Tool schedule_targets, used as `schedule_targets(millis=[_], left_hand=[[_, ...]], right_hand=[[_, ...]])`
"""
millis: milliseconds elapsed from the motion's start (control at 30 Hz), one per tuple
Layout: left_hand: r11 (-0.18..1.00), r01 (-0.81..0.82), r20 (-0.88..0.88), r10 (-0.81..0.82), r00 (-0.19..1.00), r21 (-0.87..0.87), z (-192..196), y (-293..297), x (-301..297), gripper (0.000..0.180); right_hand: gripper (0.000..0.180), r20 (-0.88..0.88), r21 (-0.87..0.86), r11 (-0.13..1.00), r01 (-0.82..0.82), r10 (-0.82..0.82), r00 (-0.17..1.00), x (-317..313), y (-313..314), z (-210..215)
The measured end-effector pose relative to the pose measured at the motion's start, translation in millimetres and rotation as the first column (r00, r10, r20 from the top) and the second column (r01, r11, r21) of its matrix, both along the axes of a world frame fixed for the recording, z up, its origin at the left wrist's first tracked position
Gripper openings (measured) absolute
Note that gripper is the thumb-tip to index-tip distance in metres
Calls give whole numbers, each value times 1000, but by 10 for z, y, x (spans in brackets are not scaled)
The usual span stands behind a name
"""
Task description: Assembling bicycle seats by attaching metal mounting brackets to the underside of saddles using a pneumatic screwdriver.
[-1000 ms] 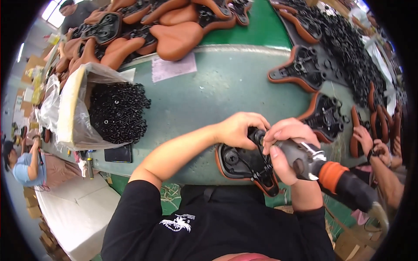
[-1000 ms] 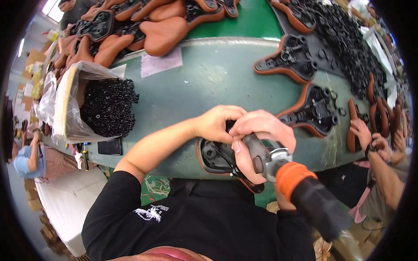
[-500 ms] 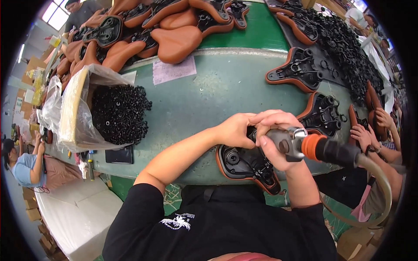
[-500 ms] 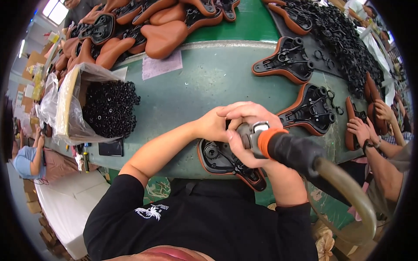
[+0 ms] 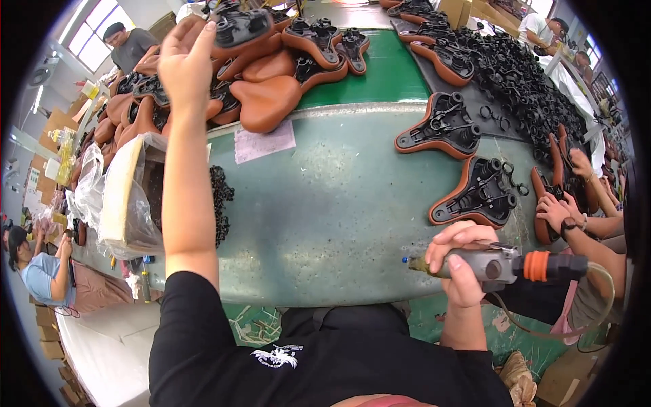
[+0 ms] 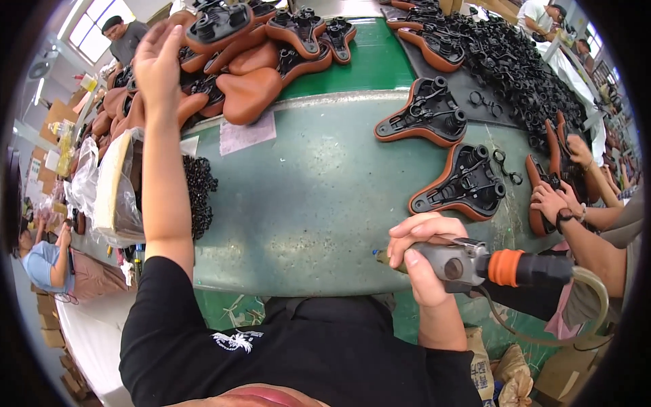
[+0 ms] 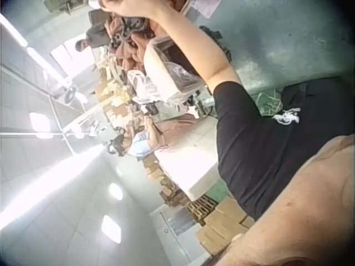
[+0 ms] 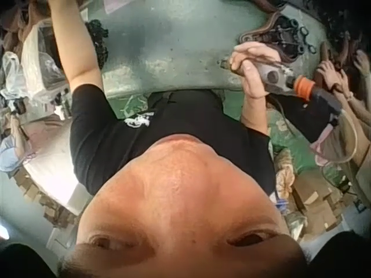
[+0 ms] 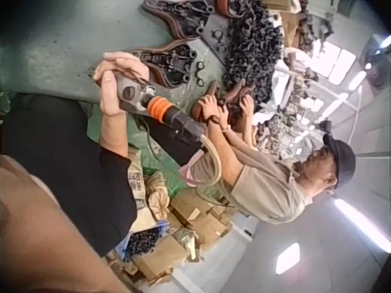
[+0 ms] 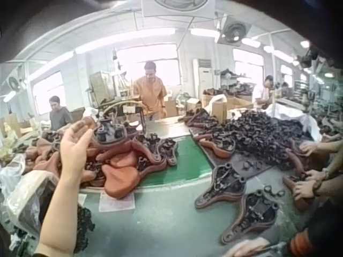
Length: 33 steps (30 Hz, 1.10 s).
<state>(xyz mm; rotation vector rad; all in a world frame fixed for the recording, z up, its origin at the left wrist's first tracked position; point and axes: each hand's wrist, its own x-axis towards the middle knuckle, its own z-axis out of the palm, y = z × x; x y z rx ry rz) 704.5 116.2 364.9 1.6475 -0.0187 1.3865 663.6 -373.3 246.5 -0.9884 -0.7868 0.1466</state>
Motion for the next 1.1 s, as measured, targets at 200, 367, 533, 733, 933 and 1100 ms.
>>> schedule_targets(millis=[200, 367, 533, 733, 933, 1100], left_hand=[[868, 35, -2, -39, 999, 495, 498, -1292, -925, 73], [861, 24, -6, -24, 1000, 508, 484, -1107, -1231, 71], [778, -88, 222, -68, 973, 622, 779, -792, -1084, 69], [509, -302, 480, -263, 837, 806, 1762, -471, -1168, 66], [411, -357, 472, -222, 853, 839, 1365, -391, -1567, 64], [472, -180, 312, -218, 925, 863, 940, -320, -1780, 63]], right_hand=[[32, -119, -174, 983, 58, -80, 990, 92, -32, -413], [29, -168, -288, 956, 53, -105, 980, 166, 354, -675], [30, 37, -394, 916, 71, -61, 997, 169, 384, -757], [31, 62, -429, 899, -89, 127, 990, 76, 164, -1146], [33, 34, -275, 961, 14, -4, 999, -91, -12, -959], [24, -103, -186, 983, 1, -21, 994, 127, 200, -857]])
